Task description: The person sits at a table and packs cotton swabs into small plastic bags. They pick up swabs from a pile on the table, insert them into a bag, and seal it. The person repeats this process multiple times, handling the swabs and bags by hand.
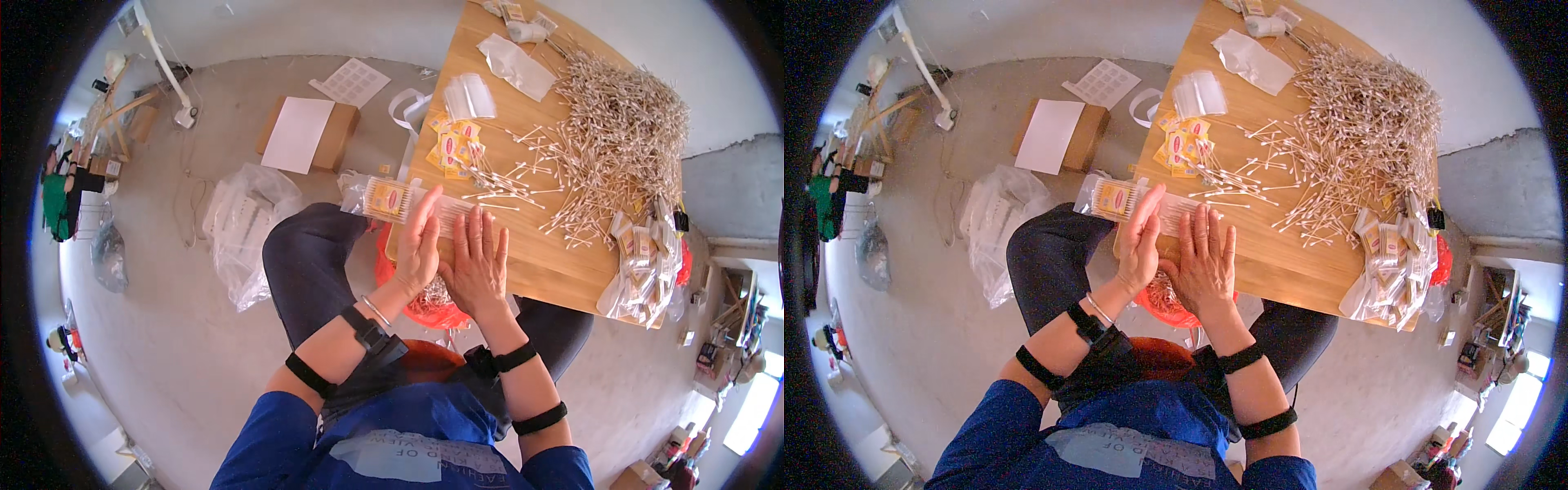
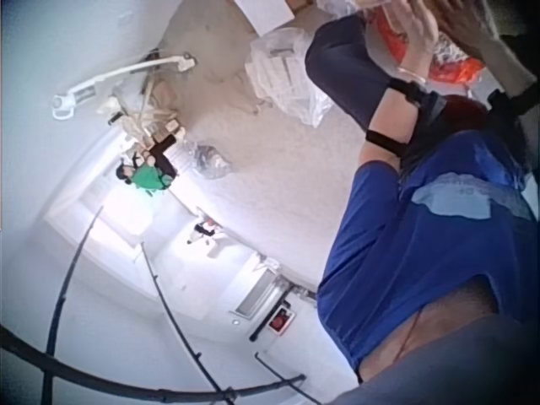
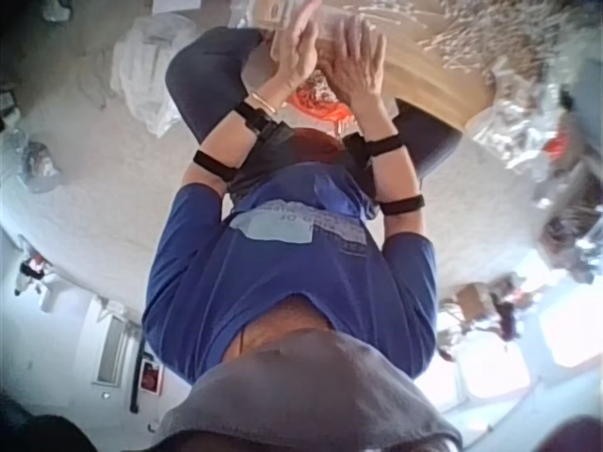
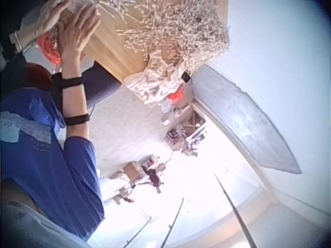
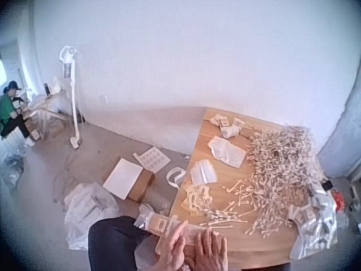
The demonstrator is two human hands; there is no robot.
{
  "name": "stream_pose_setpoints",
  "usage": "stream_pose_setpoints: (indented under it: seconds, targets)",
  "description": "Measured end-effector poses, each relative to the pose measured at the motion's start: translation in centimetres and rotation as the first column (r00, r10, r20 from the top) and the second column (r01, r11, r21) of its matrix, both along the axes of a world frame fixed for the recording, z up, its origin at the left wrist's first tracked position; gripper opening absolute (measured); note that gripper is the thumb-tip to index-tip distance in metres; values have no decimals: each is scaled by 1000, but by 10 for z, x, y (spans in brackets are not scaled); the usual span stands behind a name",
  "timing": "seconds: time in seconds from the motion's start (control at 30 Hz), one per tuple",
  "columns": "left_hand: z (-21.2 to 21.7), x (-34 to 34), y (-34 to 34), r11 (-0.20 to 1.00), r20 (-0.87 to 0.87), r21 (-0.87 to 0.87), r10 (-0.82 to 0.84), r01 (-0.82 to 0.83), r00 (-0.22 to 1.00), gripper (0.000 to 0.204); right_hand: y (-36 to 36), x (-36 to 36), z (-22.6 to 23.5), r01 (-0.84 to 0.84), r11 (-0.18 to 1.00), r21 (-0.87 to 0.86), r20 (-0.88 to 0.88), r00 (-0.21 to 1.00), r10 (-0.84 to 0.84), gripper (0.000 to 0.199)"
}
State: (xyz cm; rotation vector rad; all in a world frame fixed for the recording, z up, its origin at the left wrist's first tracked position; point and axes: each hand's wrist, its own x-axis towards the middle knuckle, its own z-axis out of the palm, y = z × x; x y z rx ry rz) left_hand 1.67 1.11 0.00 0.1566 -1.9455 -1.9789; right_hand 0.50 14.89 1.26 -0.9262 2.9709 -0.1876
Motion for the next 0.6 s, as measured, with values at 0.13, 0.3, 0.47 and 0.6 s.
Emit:
stream_pose_setpoints:
  seconds: [0.13, 0.3, 0.47, 0.6]
  targets:
    - [8, 1, -1, 998, 9, -68, 13, -12, 1000, 48, 3, -5, 1, 81, 981, -178, 10, 997, -81, 81]
    - [12, -5, 0, 996, 29, -76, 41, -39, 999, 50, 4, -17, -1, 25, 973, -229, -6, 1000, -28, 74]
    - [10, -7, 0, 991, 13, -129, 41, -39, 999, 54, 0, -17, -3, 26, 940, -341, 0, 1000, -28, 66]
    - [12, -9, -2, 991, 20, -134, 24, -21, 1000, 49, 1, -23, -2, 152, 815, -558, 87, 988, -125, 58]
